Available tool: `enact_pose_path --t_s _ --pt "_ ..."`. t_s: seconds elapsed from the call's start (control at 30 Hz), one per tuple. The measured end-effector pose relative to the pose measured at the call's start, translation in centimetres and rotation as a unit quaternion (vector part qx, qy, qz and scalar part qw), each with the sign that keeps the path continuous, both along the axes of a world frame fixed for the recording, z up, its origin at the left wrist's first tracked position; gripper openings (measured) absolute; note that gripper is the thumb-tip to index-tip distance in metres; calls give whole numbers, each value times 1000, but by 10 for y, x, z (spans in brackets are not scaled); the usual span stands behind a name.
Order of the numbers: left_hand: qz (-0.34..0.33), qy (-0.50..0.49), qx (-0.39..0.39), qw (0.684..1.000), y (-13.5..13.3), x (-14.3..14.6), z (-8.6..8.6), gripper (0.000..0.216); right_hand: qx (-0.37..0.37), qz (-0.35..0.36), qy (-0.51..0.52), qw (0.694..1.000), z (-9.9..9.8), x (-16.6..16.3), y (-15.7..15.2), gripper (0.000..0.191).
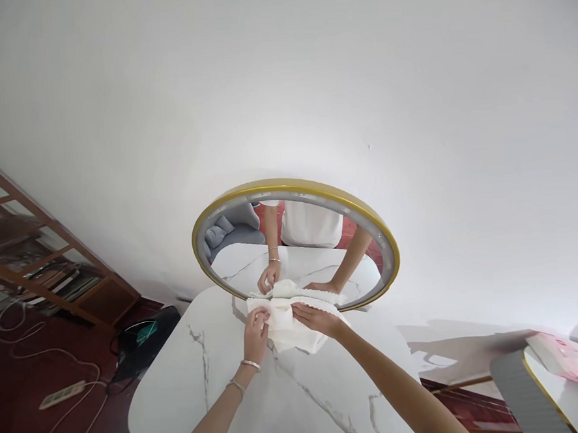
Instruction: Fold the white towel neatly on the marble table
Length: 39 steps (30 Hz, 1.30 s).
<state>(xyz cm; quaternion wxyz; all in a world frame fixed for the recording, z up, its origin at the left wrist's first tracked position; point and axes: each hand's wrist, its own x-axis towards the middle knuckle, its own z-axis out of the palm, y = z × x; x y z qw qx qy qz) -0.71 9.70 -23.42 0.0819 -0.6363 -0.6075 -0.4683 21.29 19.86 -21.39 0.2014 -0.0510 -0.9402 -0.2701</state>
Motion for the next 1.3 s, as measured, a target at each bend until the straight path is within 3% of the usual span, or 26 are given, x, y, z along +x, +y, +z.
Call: enact_pose_path --t_s 0.07,0.13,0.3,0.43,0.5,0.57,0.67,0.77,0.87,0.93,1.03,1.07,1.1,1.13,1.17,1.2,1.23,1.27,1.3 --pt "22 -22 21 999 9 3 18 21 0 -11 14 1000 19 -1 3 47" --pt "37 -53 78 995 21 5 47 20 5 -34 49 998 45 -3 4 45" --pt "9 -83 274 958 56 7 159 16 107 -69 213 969 139 -14 6 30" --pt "-38 -81 365 927 81 8 247 14 158 -99 311 932 219 -25 10 34" --pt "-70 -91 388 915 89 6 274 11 167 -125 345 915 253 -31 11 40" --pt "-85 -107 400 906 92 2 285 7 154 -143 354 911 278 -38 12 46" --pt "-40 -136 390 910 88 -10 267 3 116 -136 318 931 289 -50 11 48" --pt "45 -156 330 930 77 -25 216 12 81 -96 239 963 265 -65 12 50" --pt "96 -168 237 952 61 -37 147 33 19 -43 141 989 214 -81 14 53" --pt "107 -189 162 963 47 -42 97 39 -76 -1 74 994 172 -89 13 55" --pt "114 -247 37 962 27 -46 28 40 -306 57 28 950 107 -94 8 53" --pt "109 -264 -4 958 21 -47 9 39 -367 78 36 926 88 -94 6 52" --pt "102 -276 -36 955 16 -46 -6 37 -382 87 46 919 70 -92 3 51" --pt "93 -284 -60 952 11 -45 -18 34 -335 92 66 935 55 -90 0 50" --pt "83 -288 -74 951 8 -44 -26 31 -196 76 86 974 41 -87 -2 51" --pt "75 -289 -80 951 6 -43 -32 28 14 39 103 994 31 -84 -4 52" --pt "67 -288 -82 952 4 -42 -34 25 239 -7 110 965 23 -82 -6 54" --pt "60 -287 -83 952 3 -41 -35 23 422 -50 106 899 18 -79 -8 57" --pt "53 -286 -83 953 3 -41 -34 21 537 -86 93 834 15 -78 -8 58"
